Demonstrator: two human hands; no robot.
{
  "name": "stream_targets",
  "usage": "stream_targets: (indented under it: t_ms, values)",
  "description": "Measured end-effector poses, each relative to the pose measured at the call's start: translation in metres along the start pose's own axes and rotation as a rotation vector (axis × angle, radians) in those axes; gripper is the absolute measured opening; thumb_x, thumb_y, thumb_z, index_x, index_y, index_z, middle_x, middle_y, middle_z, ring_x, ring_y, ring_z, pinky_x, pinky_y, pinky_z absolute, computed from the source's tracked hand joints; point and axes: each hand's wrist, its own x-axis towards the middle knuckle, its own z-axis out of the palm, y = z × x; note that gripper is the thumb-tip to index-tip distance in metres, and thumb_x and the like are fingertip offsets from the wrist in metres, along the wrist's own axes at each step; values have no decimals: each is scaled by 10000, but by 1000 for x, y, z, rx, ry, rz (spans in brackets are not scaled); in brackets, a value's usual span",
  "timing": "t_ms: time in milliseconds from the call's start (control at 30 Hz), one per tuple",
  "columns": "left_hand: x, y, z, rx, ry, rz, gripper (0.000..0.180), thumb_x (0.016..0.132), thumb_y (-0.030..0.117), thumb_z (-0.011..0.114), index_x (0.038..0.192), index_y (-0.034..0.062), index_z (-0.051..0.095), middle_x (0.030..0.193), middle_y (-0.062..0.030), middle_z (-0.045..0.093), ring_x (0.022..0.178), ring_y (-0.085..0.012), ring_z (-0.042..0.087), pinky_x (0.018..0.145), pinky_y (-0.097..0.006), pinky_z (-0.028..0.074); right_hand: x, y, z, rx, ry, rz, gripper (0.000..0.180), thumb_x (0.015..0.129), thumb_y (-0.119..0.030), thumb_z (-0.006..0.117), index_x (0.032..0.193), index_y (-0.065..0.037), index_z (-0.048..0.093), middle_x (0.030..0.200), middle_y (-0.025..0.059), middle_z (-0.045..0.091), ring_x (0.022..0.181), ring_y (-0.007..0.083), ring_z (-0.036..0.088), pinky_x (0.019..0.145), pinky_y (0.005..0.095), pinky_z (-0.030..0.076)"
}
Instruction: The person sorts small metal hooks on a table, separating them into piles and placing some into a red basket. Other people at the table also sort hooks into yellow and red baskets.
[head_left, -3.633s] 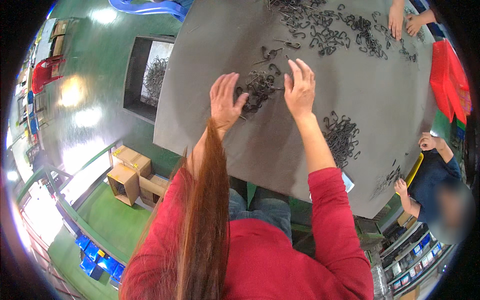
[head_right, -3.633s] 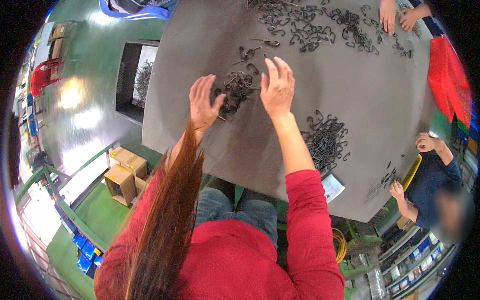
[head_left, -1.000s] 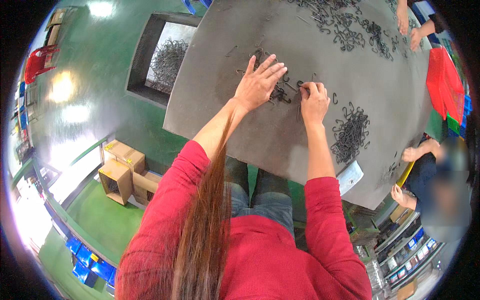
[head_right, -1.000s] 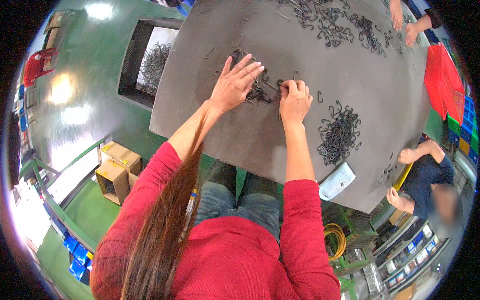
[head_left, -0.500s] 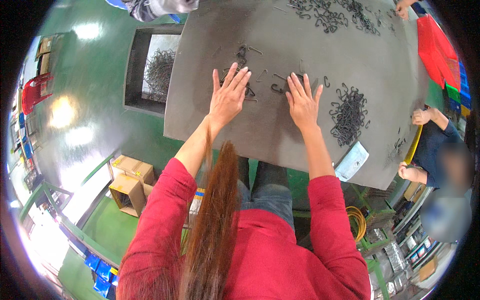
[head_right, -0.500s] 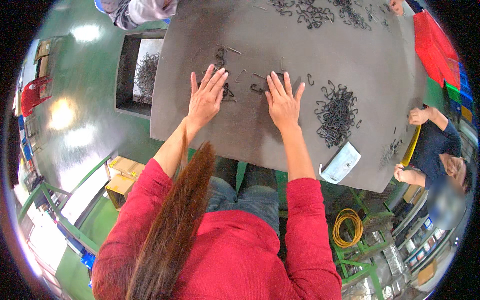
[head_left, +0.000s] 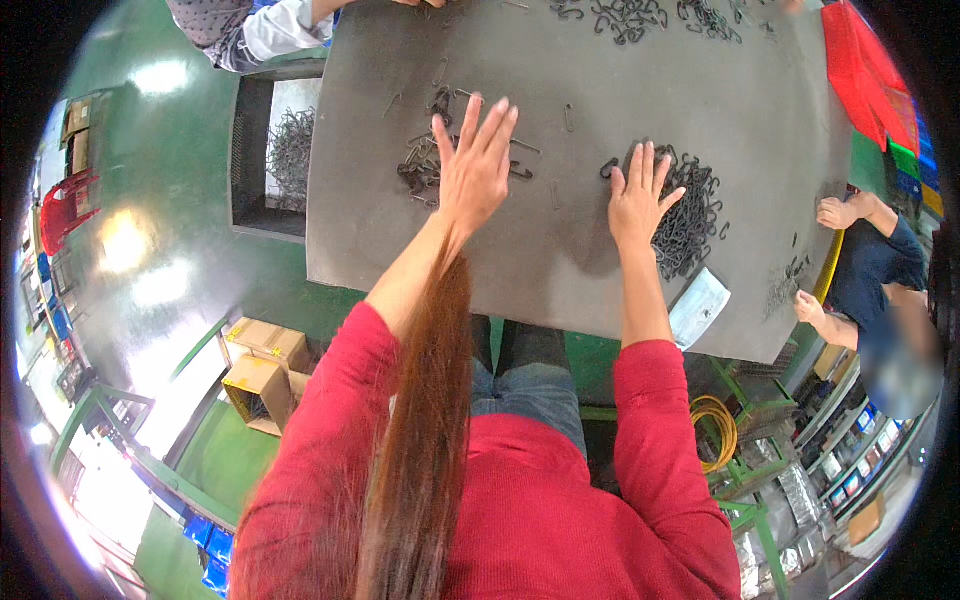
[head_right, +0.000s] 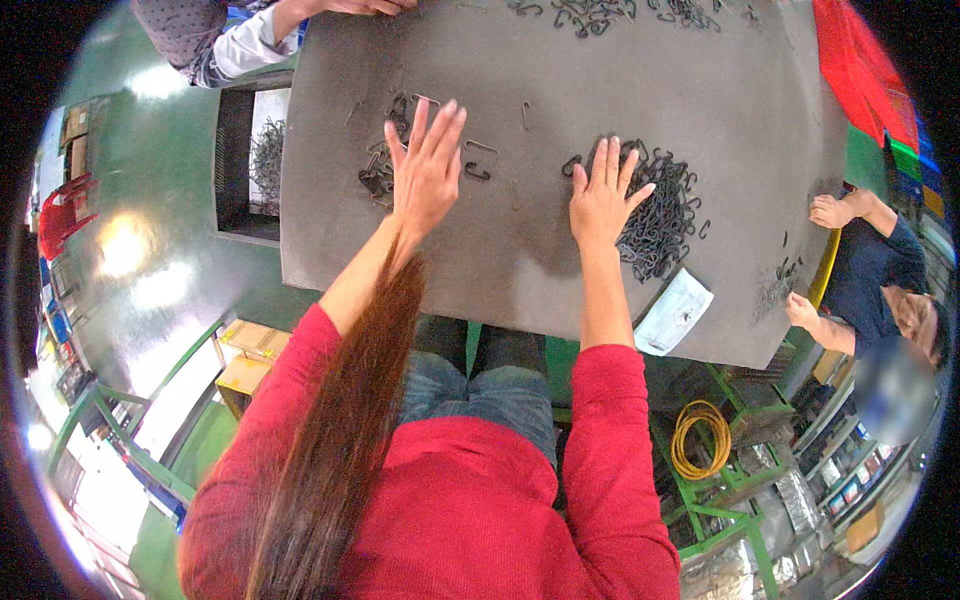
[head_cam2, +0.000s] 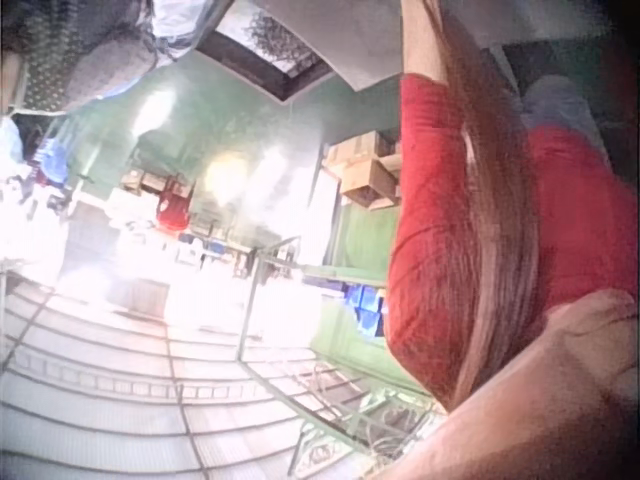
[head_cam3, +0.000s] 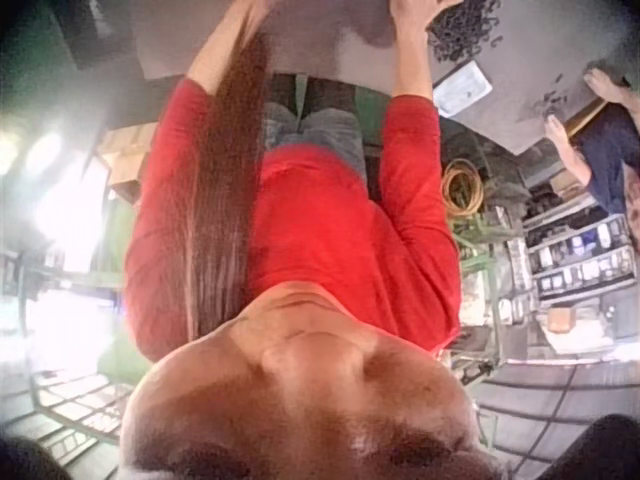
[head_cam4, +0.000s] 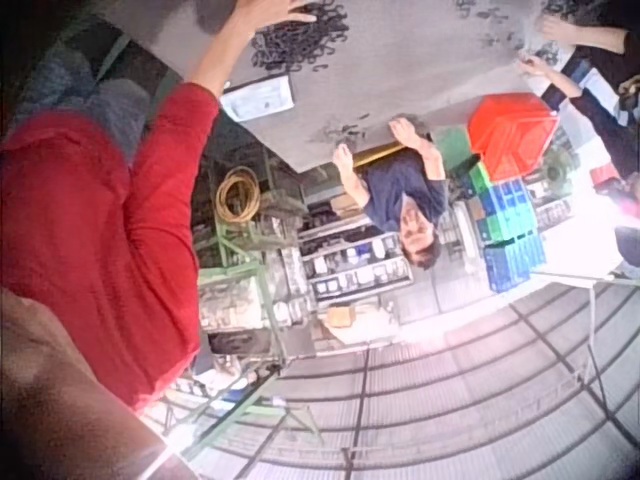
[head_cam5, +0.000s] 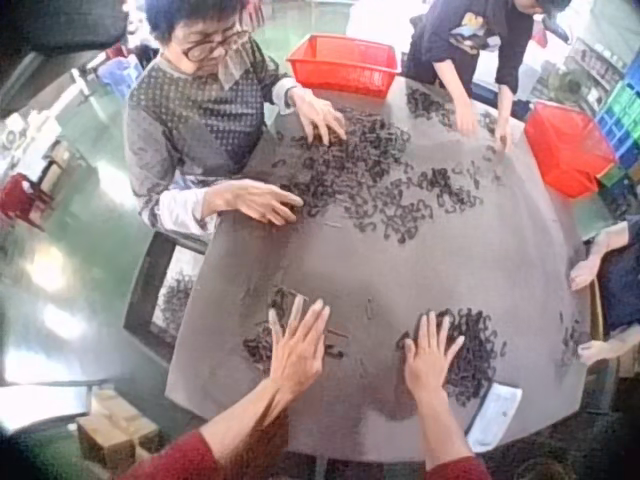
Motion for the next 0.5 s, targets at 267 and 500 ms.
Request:
stream_targets:
  t_ms: [267,500]
  values:
    - [-69,8,10,60,-120,-112,592,895,197,520,1442,93,321,1541,-25,213,1451,-289,43,1107,-607,-35,-46,-84,-22,158,-206,-392,579,915,-422,475,1430,-177,375,1524,-35,276,1444,212,122,1114,608,-36]
    - [-19,17,12,33,-129,18,662,922,357,483,1488,127,226,1563,-42,154,1456,-248,9,1113,-582,-65,-100,-52,-30,156,-381,-417,650,883,-437,526,1452,-190,331,1546,10,217,1448,256,87,1101,622,-39]
